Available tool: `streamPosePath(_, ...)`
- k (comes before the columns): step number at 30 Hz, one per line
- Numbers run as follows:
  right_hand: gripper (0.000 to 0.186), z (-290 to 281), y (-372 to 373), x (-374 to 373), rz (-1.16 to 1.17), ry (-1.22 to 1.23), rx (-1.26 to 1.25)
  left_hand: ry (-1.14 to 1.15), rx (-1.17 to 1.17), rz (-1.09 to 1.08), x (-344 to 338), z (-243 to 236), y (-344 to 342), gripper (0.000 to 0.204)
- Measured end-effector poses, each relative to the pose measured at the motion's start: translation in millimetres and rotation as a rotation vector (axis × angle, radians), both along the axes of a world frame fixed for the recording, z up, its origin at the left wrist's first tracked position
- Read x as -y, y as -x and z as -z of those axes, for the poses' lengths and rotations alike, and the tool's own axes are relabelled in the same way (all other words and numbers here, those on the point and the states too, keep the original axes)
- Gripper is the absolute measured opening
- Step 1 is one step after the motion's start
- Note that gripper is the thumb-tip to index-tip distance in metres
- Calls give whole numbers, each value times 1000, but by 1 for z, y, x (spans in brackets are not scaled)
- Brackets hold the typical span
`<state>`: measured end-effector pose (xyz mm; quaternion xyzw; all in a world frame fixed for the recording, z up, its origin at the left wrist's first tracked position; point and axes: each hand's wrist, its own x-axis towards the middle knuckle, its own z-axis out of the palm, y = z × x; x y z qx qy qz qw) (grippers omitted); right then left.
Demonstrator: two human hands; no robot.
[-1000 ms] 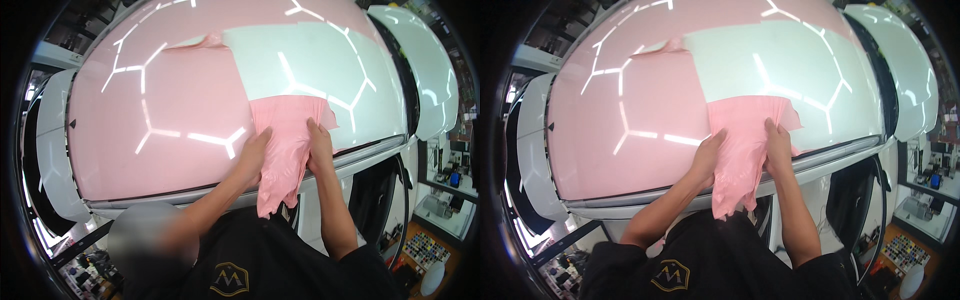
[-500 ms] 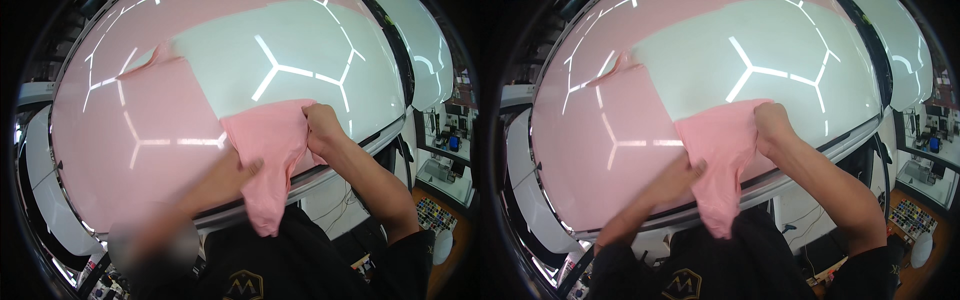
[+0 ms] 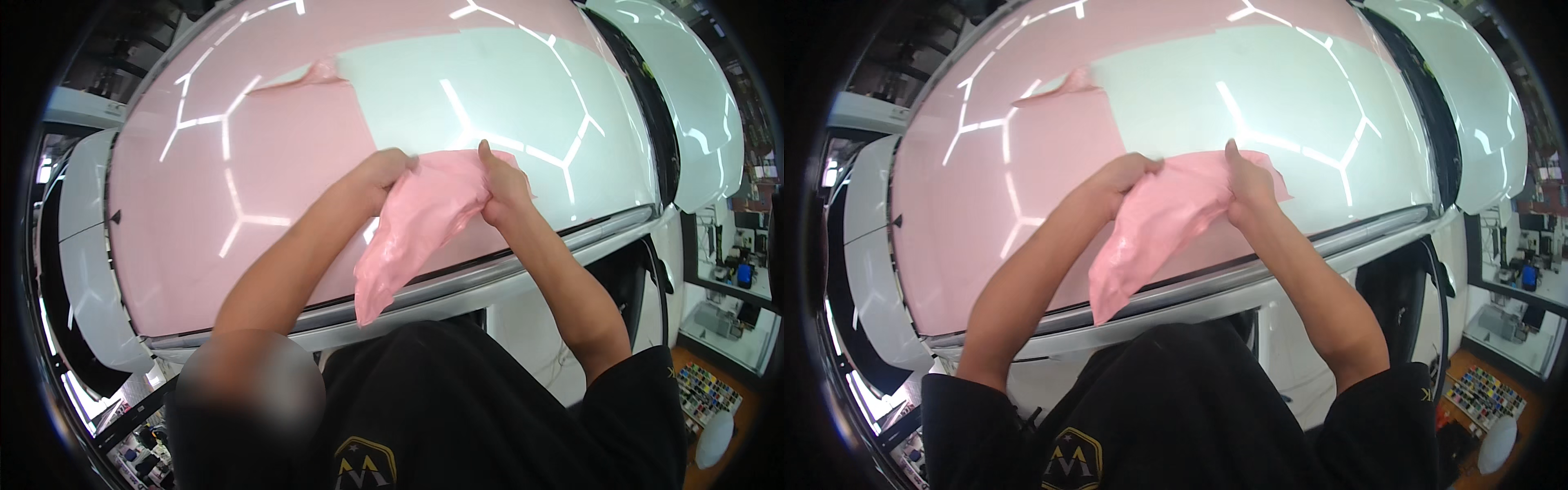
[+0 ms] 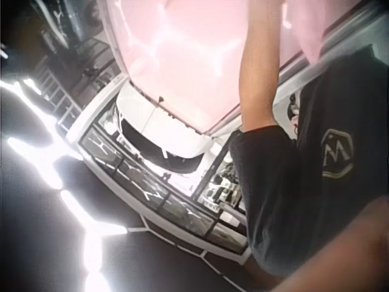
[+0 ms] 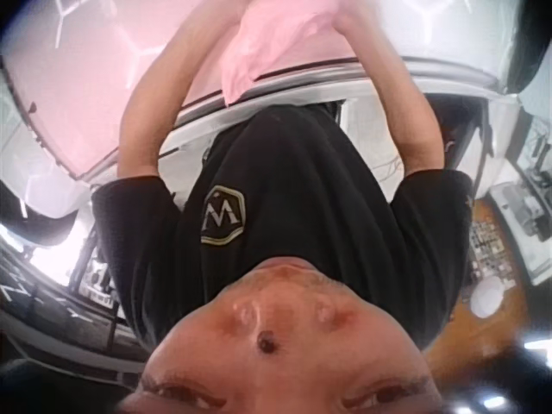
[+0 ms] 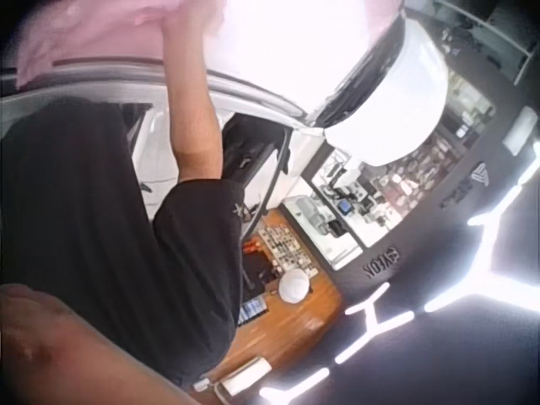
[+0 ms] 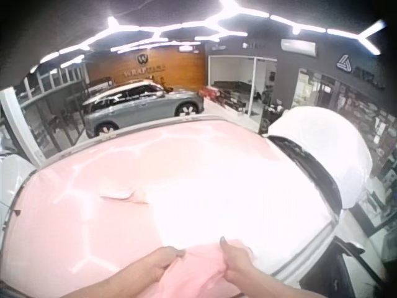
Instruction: The person applies a pink vinyl wrap to the roof of a white car. They smooth the material by hand, use a utility knife to trim the edges, and peel back sections to adjust the fit. The person works on the roof surface, ensuring the wrap adheres properly.
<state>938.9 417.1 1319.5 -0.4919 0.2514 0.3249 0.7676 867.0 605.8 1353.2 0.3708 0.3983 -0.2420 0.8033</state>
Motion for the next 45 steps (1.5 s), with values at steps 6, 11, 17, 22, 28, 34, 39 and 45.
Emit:
streamPosePath(6,45,22,6,0,-42,151,268,-174,123,-5,2,10,13,49)
streamPosePath(11,46,71,-2,-36,-174,764,568,-495,380,-25,-10,106,23,57)
streamPosePath(17,37,87,-65,3,70,465,455,-158,529,-305,77,45,15,47)
streamPosePath(22,31,46,8,-25,100,68,302,-286,521,-310,46,58,58,38)
streamPosePath(28,37,10,78,36,86,-55,279,-341,386,-187,80,21,112,41)
streamPosePath(34,37,-25,90,45,-27,48,127,-293,283,-139,77,13,123,40)
streamPosePath(39,38,-49,81,39,-6,-8,-15,-170,190,-115,69,0,120,38)
streamPosePath(45,38,-45,79,39,-16,-88,-29,-157,117,-279,81,-18,109,42)
